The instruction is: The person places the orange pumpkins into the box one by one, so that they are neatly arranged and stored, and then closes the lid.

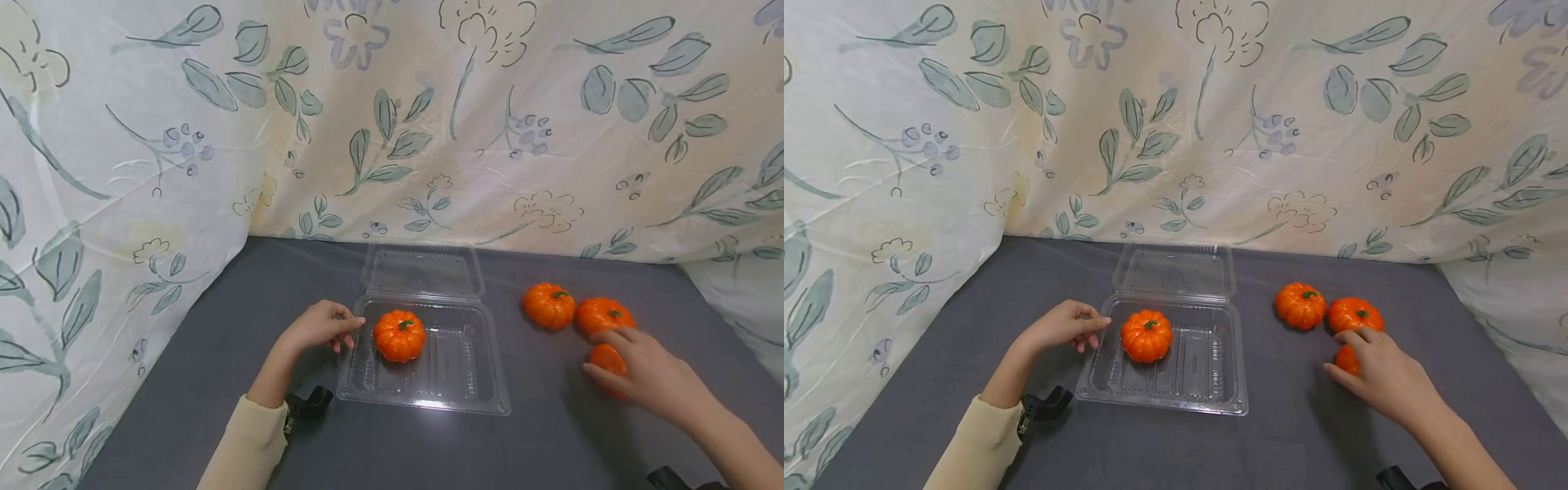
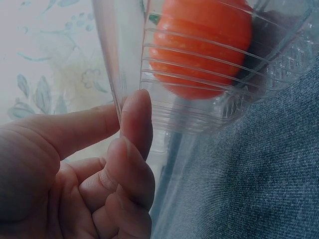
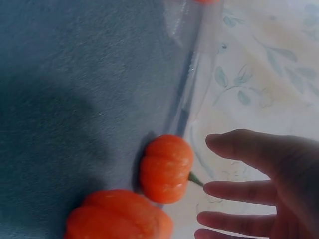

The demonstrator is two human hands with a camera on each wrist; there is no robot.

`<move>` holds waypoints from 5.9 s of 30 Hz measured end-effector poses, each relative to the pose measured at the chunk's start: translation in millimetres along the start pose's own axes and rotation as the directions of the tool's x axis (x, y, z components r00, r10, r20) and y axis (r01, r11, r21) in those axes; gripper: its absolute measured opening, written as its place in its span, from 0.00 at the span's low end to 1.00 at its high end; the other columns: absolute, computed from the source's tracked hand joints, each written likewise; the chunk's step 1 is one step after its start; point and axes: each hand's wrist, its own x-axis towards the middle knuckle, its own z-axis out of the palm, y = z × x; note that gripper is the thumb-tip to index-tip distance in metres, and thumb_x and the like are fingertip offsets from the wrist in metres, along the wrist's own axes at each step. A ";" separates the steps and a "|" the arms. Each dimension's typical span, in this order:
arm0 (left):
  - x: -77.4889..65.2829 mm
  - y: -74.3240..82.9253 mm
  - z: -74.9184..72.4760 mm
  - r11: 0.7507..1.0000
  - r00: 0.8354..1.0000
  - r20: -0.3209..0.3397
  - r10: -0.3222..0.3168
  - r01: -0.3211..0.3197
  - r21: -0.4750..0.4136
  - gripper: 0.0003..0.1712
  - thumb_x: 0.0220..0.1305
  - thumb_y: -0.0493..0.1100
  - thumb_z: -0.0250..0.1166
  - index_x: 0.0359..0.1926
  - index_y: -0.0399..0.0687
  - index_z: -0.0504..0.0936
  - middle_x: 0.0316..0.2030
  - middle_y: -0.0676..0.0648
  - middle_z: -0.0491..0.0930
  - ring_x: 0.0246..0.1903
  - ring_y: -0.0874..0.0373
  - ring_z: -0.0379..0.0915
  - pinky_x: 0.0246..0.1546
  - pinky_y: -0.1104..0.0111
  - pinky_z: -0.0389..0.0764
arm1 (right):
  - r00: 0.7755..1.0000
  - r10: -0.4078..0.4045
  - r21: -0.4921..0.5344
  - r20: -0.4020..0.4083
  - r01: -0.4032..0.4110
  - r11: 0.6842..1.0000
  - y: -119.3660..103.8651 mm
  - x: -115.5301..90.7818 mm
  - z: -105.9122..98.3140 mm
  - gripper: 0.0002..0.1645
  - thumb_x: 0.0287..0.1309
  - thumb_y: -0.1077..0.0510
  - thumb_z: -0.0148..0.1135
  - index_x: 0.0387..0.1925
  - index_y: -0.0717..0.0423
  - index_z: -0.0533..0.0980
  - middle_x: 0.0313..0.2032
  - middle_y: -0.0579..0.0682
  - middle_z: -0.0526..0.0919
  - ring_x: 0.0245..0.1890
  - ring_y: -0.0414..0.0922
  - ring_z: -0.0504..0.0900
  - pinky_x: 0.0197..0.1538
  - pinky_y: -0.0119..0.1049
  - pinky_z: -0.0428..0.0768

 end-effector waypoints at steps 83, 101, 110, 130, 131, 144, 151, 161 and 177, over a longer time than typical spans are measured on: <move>1.5 -1.5 -2.1 1.000 1.000 0.011 -0.004 0.005 -0.012 0.16 0.62 0.49 0.61 0.29 0.40 0.80 0.18 0.46 0.81 0.14 0.54 0.72 0.20 0.66 0.73 | 0.989 0.138 -0.014 0.046 -0.137 0.990 43.0 10.1 27.9 0.57 0.35 0.33 0.70 0.55 0.71 0.61 0.48 0.77 0.65 0.43 0.72 0.68 0.29 0.67 0.68; 5.8 -3.0 -6.0 1.000 1.000 0.019 0.001 -0.001 -0.007 0.16 0.62 0.51 0.61 0.29 0.41 0.80 0.18 0.48 0.81 0.14 0.55 0.72 0.21 0.64 0.74 | 0.994 0.071 -0.012 0.082 -0.070 0.997 34.1 14.6 22.5 0.52 0.33 0.34 0.71 0.50 0.68 0.67 0.44 0.74 0.72 0.38 0.67 0.74 0.29 0.60 0.72; 8.9 -3.6 -6.8 1.000 1.000 0.023 0.004 -0.003 -0.008 0.15 0.63 0.49 0.60 0.29 0.41 0.80 0.17 0.48 0.80 0.13 0.55 0.72 0.21 0.64 0.74 | 0.984 -0.038 0.088 0.173 0.023 0.996 28.0 19.9 14.5 0.46 0.33 0.36 0.72 0.46 0.66 0.71 0.35 0.56 0.80 0.33 0.50 0.76 0.34 0.46 0.73; 8.1 -1.7 -5.6 1.000 1.000 0.024 0.005 -0.005 -0.008 0.15 0.63 0.49 0.60 0.29 0.41 0.80 0.16 0.49 0.80 0.13 0.55 0.72 0.21 0.64 0.74 | 0.897 -0.159 0.249 0.413 0.057 0.967 10.8 20.5 -13.5 0.31 0.46 0.41 0.68 0.47 0.55 0.73 0.42 0.50 0.80 0.38 0.45 0.76 0.36 0.44 0.75; 7.7 -1.8 -5.4 1.000 1.000 0.024 0.007 -0.007 -0.006 0.15 0.63 0.49 0.60 0.29 0.41 0.80 0.17 0.49 0.80 0.13 0.55 0.72 0.21 0.63 0.75 | 0.895 -0.164 0.251 0.414 0.062 0.966 10.0 20.3 -15.1 0.30 0.46 0.41 0.68 0.47 0.55 0.73 0.41 0.50 0.80 0.38 0.45 0.76 0.36 0.44 0.75; 2.7 -1.6 -2.8 1.000 1.000 0.015 0.009 -0.009 -0.011 0.15 0.63 0.49 0.60 0.28 0.41 0.80 0.17 0.49 0.80 0.13 0.56 0.71 0.20 0.65 0.73 | 0.893 -0.221 0.209 0.393 0.147 0.967 5.4 15.8 -35.8 0.29 0.48 0.39 0.66 0.48 0.49 0.71 0.36 0.41 0.78 0.30 0.33 0.72 0.30 0.33 0.71; 1.0 -0.5 -1.8 1.000 1.000 0.011 0.006 -0.006 -0.019 0.15 0.63 0.48 0.60 0.29 0.41 0.80 0.16 0.49 0.80 0.13 0.56 0.71 0.20 0.65 0.74 | 0.894 -0.244 0.206 0.375 0.177 0.962 4.4 14.0 -38.2 0.29 0.49 0.40 0.65 0.48 0.49 0.71 0.34 0.39 0.77 0.28 0.30 0.70 0.29 0.31 0.69; 2.4 -1.0 -3.1 1.000 1.000 0.009 -0.019 0.019 -0.015 0.15 0.63 0.48 0.60 0.29 0.40 0.80 0.17 0.48 0.80 0.13 0.57 0.71 0.20 0.66 0.74 | 0.893 -0.251 0.242 0.373 0.168 0.956 -6.3 18.3 -34.4 0.28 0.47 0.40 0.67 0.45 0.50 0.72 0.38 0.43 0.79 0.32 0.35 0.74 0.32 0.36 0.73; 3.6 -2.2 -3.9 1.000 1.000 -0.011 -0.026 0.026 -0.010 0.15 0.62 0.48 0.61 0.29 0.41 0.80 0.16 0.49 0.79 0.13 0.56 0.71 0.21 0.63 0.75 | 0.846 -0.432 0.285 0.311 0.351 0.892 -57.3 21.6 -44.5 0.27 0.45 0.33 0.65 0.42 0.42 0.71 0.33 0.32 0.76 0.30 0.29 0.72 0.31 0.30 0.72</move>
